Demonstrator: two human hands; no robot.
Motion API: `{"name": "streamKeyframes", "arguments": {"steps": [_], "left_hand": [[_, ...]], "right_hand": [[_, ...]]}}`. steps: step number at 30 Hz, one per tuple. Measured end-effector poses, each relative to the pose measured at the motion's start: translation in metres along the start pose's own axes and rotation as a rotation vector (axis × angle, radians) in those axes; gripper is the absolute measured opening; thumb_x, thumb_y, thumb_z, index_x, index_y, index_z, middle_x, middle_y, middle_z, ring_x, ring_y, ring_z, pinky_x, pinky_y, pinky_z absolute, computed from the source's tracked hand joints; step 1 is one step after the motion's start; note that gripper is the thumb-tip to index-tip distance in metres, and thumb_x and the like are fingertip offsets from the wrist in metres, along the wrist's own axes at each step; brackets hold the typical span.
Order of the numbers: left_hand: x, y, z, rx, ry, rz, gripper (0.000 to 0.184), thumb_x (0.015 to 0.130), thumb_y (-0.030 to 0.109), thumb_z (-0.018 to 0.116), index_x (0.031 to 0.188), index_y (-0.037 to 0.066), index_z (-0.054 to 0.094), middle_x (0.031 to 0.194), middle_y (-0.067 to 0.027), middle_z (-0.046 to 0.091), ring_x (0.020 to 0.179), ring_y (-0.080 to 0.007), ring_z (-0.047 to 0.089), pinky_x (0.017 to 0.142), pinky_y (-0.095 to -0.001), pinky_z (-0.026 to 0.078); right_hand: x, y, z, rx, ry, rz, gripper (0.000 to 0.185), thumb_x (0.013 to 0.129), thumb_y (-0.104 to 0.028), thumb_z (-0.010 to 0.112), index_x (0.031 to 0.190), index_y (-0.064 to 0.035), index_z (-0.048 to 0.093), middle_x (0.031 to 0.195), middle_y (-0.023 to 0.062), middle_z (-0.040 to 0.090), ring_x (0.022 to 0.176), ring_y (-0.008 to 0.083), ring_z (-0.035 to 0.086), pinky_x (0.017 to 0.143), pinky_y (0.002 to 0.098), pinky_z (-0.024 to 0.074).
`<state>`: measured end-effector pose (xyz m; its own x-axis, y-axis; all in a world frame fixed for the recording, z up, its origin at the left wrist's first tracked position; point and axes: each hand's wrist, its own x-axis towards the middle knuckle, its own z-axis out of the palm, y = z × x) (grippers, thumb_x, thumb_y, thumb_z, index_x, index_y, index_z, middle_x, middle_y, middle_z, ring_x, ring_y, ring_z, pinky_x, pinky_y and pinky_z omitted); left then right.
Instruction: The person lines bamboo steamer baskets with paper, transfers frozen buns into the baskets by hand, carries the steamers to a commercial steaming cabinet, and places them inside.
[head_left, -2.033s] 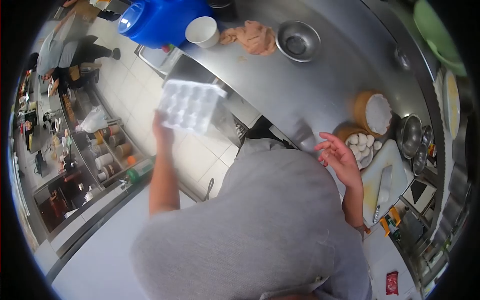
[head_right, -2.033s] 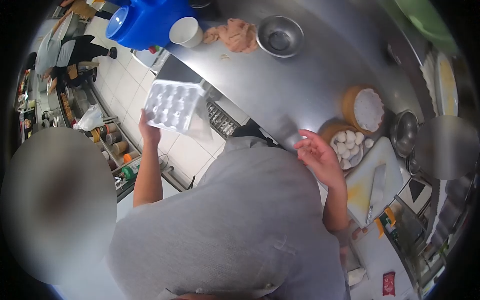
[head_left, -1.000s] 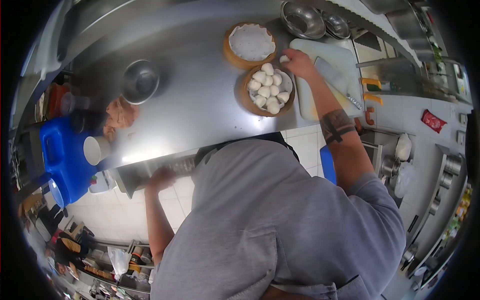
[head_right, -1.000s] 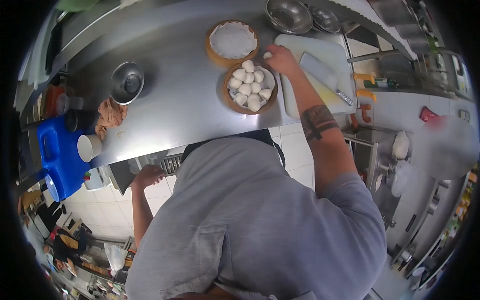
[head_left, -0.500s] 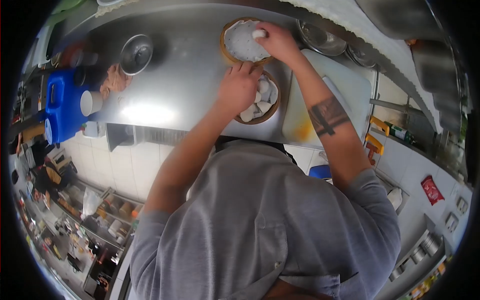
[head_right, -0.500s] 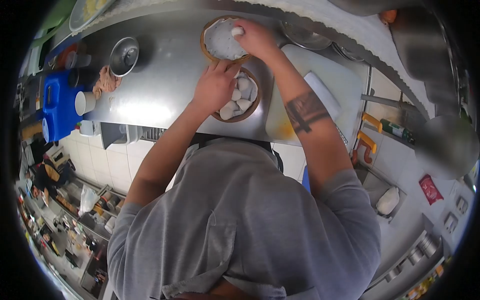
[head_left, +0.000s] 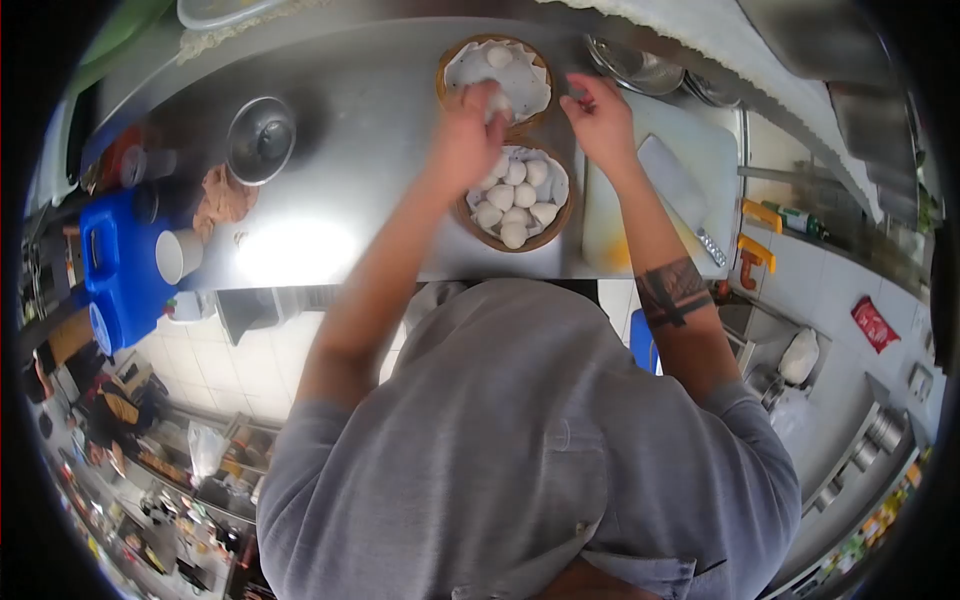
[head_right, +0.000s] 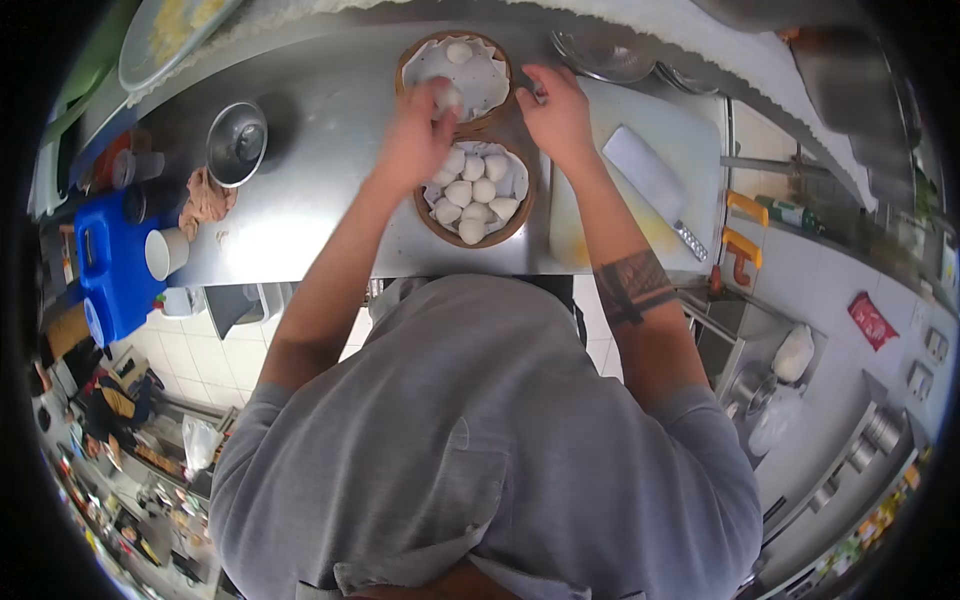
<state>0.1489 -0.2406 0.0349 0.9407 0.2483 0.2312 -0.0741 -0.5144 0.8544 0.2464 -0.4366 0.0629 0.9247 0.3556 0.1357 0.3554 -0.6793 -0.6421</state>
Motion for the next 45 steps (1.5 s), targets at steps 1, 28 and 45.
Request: {"name": "streamKeyframes", "arguments": {"steps": [1,28,45], "left_hand": [[0.013,-0.014,0.000,-0.009,-0.017,0.006,0.034,0.091,0.014,0.066,0.122,0.003,0.059,0.114,-0.0201,0.064,0.107,-0.0398,0.060,0.092,-0.0480,0.049],[-0.031,0.029,-0.037,0.284,-0.521,0.311,0.033,0.083,0.006,0.071,0.115,0.008,0.069,0.118,-0.0078,0.063,0.115,-0.0295,0.057,0.097,-0.0391,0.048],[0.016,0.013,-0.016,0.222,-0.080,0.051,0.038,0.084,0.001,0.068,0.121,0.002,0.059,0.120,-0.0175,0.060,0.110,-0.0390,0.060,0.092,-0.0441,0.051]], "right_hand": [[-0.013,0.000,-0.005,0.036,0.013,0.052,0.033,0.085,-0.011,0.073,0.117,-0.0058,0.068,0.110,0.0129,0.067,0.088,0.0259,0.067,0.080,0.0366,0.0554],[-0.051,-0.024,-0.016,0.025,-0.271,-0.127,0.046,0.075,-0.007,0.073,0.120,-0.0079,0.067,0.116,0.0116,0.061,0.108,0.0339,0.056,0.092,0.0421,0.0501],[0.061,-0.034,0.029,-0.519,-0.552,-0.480,0.023,0.075,-0.007,0.066,0.097,-0.0076,0.073,0.115,0.0110,0.066,0.116,0.0343,0.060,0.099,0.0440,0.0502]]}}
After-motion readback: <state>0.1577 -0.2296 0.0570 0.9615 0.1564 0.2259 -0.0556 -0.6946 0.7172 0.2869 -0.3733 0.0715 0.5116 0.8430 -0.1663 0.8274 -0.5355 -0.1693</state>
